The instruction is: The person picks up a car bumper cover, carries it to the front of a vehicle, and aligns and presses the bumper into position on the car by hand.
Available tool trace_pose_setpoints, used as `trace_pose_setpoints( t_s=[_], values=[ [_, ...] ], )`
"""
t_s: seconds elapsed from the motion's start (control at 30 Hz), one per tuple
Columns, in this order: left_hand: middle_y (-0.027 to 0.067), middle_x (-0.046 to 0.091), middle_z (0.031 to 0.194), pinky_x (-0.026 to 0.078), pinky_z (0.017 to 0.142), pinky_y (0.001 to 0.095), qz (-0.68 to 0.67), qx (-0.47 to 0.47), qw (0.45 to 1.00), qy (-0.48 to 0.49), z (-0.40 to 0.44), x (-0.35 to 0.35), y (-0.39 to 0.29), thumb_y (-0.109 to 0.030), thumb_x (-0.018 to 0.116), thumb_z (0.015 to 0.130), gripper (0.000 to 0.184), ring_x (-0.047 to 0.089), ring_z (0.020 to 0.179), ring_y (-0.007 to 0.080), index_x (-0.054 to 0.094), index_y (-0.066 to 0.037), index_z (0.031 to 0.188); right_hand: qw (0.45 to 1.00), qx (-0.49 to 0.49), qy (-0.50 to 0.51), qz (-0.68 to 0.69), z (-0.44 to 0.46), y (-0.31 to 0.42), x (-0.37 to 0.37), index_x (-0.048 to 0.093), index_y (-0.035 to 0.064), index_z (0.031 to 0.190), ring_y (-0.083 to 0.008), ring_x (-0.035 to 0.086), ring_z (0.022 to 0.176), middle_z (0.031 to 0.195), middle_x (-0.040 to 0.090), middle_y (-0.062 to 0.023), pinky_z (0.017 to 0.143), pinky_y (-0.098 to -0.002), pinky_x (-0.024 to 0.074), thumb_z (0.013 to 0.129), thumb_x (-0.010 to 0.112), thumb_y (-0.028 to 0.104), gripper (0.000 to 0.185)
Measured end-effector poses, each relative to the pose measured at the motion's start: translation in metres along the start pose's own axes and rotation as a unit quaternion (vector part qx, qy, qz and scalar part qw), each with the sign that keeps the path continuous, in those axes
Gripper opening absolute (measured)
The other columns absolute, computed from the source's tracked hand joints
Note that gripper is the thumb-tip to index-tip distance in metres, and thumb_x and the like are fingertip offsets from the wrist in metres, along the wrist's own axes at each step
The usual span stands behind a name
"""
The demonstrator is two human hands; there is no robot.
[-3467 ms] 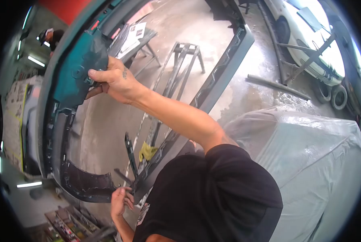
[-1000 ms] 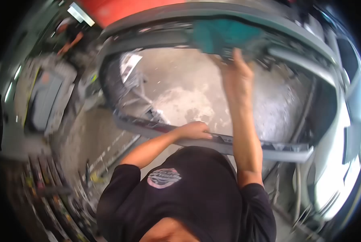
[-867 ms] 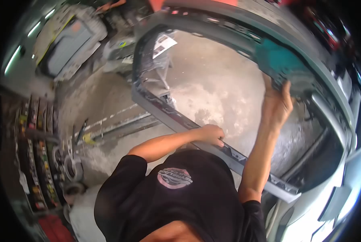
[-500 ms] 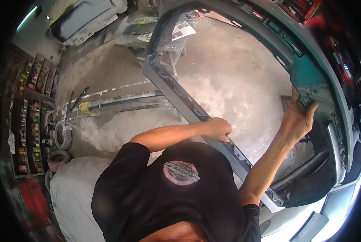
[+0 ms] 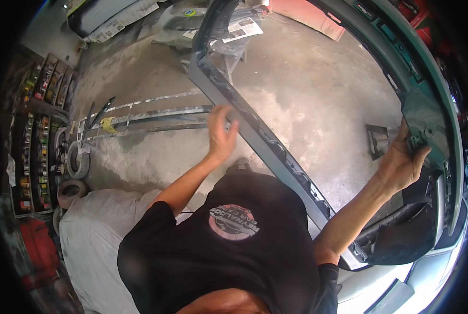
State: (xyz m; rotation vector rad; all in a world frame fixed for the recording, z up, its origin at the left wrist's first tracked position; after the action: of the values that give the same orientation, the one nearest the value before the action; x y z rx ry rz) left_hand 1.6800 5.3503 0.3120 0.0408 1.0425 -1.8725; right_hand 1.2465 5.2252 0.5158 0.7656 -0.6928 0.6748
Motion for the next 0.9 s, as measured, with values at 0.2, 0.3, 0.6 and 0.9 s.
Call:
trace_pose_setpoints(
  t_s=[0.2, 0.3, 0.6, 0.9],
  values=[
    [0.0138, 0.055, 0.13, 0.049, 0.099, 0.0562, -0.575, -0.503, 0.624, 0.166, -0.056, 0.059, 0.08, -0.032, 0.07, 0.096, 0.056, 0.053, 0.122, 0.0321, 0.044, -0.007, 0.139, 0.983, 0.081, 0.067, 0.151, 0.007, -0.011, -0.001, 0.03, -0.0073, 0.151, -0.0439, 0.024, 0.149, 0.161, 0.024, -0.0237, 0.123, -0.0684, 0.0163, 0.103, 0.05, 0.008, 0.054],
    [0.0158, 0.053, 0.134, 0.056, 0.085, 0.0603, -0.501, -0.486, 0.686, 0.205, -0.068, 0.079, 0.053, -0.034, 0.077, 0.09, 0.064, 0.057, 0.121, 0.0338, 0.043, -0.01, 0.139, 0.998, 0.036, 0.023, 0.044, 0.002, -0.012, 0.008, 0.032, -0.0072, 0.151, -0.0436, 0.025, 0.149, 0.161, 0.026, -0.0243, 0.122, -0.0662, 0.022, 0.104, 0.048, 0.009, 0.052],
    [0.01, 0.05, 0.138, 0.043, 0.105, 0.0652, -0.591, -0.507, 0.589, 0.217, -0.079, 0.084, 0.052, -0.026, 0.069, 0.096, 0.053, 0.05, 0.129, 0.0352, 0.044, -0.014, 0.141, 0.996, 0.051, 0.018, 0.07, -0.015, -0.02, 0.02, 0.04, -0.0023, 0.148, -0.0377, 0.037, 0.145, 0.155, 0.041, -0.0189, 0.122, -0.0646, 0.0256, 0.106, 0.05, 0.016, 0.047],
    [0.0072, 0.047, 0.143, 0.04, 0.108, 0.0655, -0.625, -0.512, 0.557, 0.193, -0.085, 0.092, 0.058, -0.025, 0.068, 0.098, 0.057, 0.048, 0.133, 0.0339, 0.037, -0.018, 0.146, 0.994, 0.073, -0.019, 0.076, -0.02, -0.026, 0.015, 0.045, -0.0029, 0.145, -0.0378, 0.038, 0.145, 0.154, 0.044, -0.0196, 0.122, -0.0641, 0.0257, 0.104, 0.054, 0.019, 0.048]
  ],
)
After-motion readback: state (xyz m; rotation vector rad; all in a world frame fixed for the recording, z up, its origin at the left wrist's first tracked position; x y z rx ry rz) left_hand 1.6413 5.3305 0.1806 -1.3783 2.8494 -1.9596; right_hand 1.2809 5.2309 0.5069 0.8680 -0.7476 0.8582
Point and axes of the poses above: each hand's wrist, its own z-axis towards the middle knuckle, its own x-axis out of the palm, y = z × x, the point moved 9 cm from there along z, towards the middle knuckle
